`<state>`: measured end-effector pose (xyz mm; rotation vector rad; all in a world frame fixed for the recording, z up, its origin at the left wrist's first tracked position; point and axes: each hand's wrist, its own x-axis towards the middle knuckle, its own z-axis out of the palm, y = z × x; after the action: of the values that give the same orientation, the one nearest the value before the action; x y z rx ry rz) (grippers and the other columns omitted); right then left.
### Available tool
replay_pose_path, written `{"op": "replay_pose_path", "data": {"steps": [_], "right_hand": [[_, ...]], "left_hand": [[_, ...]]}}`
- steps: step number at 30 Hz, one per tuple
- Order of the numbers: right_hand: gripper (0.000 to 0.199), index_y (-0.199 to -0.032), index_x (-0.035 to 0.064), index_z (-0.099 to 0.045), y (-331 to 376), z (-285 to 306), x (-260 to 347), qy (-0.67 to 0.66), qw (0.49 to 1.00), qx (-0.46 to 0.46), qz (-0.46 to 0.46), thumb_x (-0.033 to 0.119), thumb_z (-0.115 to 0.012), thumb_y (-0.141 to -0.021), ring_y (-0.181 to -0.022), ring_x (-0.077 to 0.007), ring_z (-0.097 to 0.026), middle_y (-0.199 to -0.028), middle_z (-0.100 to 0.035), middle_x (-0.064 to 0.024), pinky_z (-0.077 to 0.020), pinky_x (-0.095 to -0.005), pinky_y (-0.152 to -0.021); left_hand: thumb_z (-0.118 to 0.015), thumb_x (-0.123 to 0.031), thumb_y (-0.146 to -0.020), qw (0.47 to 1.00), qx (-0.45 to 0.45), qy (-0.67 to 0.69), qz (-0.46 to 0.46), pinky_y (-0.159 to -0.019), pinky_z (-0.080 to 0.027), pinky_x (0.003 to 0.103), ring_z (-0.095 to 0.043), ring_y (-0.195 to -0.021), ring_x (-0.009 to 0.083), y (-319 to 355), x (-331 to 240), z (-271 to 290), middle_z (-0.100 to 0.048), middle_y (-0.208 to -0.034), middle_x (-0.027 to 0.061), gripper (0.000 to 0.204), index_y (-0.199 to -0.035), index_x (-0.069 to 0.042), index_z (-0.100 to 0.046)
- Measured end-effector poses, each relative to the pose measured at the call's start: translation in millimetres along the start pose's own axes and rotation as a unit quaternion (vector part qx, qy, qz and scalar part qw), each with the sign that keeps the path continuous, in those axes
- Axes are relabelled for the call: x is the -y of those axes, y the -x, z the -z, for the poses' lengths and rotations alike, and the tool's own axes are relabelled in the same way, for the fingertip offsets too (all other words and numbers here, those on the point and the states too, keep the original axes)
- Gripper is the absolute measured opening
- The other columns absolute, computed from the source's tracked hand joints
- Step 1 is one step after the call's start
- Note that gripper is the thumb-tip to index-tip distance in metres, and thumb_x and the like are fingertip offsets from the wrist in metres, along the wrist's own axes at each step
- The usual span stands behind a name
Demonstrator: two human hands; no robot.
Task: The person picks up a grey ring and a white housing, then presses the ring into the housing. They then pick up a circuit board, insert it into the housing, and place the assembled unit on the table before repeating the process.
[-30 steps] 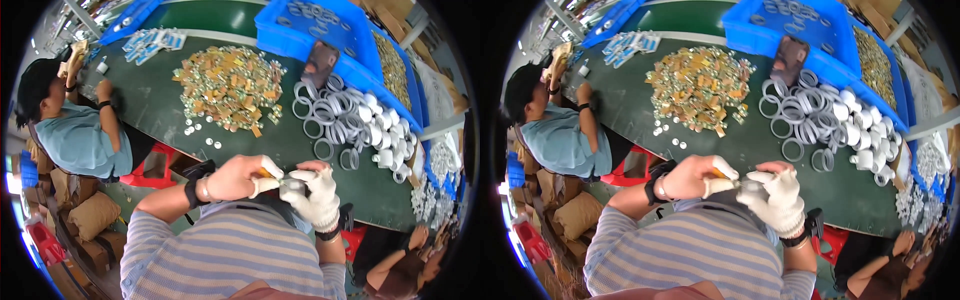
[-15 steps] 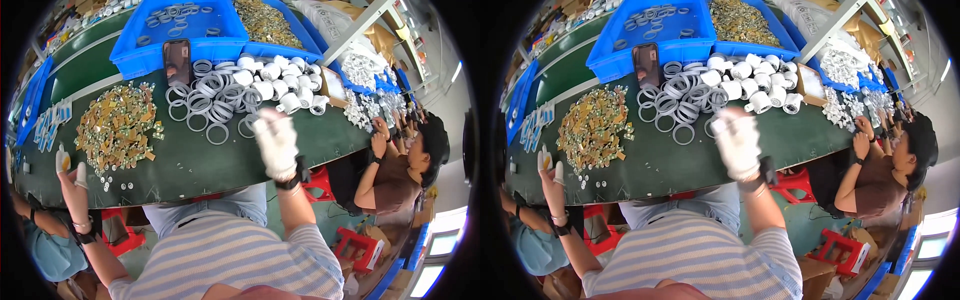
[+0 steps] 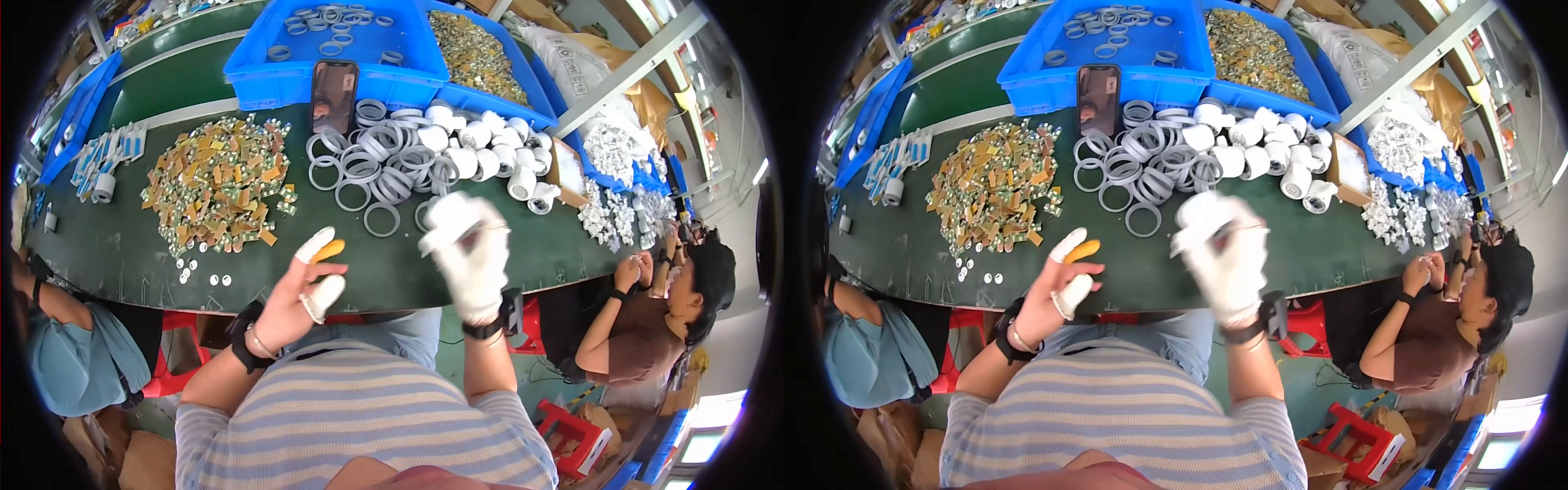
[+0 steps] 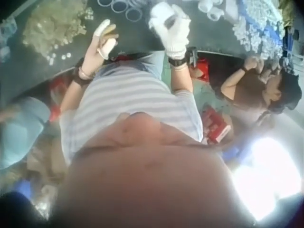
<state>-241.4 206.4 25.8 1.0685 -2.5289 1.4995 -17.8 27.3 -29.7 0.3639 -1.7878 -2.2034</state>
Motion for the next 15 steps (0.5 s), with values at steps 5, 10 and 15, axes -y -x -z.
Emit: {"op": "replay_pose_path", "data": {"steps": [5,10,15], "right_hand": [[0.085,-0.141,0.0076,-0.057,51.4,-48.2,52.8,0.019,0.962,0.169,0.213,0.038,-0.095,-0.071,-0.104,-0.0353,-0.068,-0.126,-0.064,-0.0172,-0.0565,-0.0385,-0.088],[0.045,-0.123,0.0101,-0.069,19.7,-72.7,-25.6,0.159,0.956,0.107,0.222,0.026,-0.084,-0.083,-0.099,-0.0353,-0.064,-0.108,-0.065,-0.0124,-0.0512,-0.0485,-0.088],[0.017,-0.1,0.0156,-0.073,14.3,-71.2,-13.1,0.28,0.919,0.072,0.268,0.016,-0.077,-0.083,-0.099,-0.0331,-0.063,-0.101,-0.067,-0.0085,-0.047,-0.0484,-0.087]], "left_hand": [[-0.068,-0.009,-0.101,0.988,0.023,0.154,-0.009,-0.104,-0.049,0.033,-0.056,-0.127,0.018,0.3,-8.2,-21.8,-0.053,-0.146,0.0132,0.077,-0.163,-0.017,-0.022],[-0.064,-0.023,-0.104,0.972,-0.107,0.191,0.087,-0.09,-0.061,0.04,-0.068,-0.102,0.0216,11.3,-17.9,11.1,-0.06,-0.129,0.0094,0.063,-0.158,-0.011,-0.033],[-0.078,-0.012,-0.094,0.997,-0.036,-0.054,-0.035,-0.083,-0.061,0.036,-0.069,-0.099,0.0195,14.1,-18.4,26.1,-0.066,-0.115,0.0083,0.066,-0.153,-0.01,-0.047]]}}
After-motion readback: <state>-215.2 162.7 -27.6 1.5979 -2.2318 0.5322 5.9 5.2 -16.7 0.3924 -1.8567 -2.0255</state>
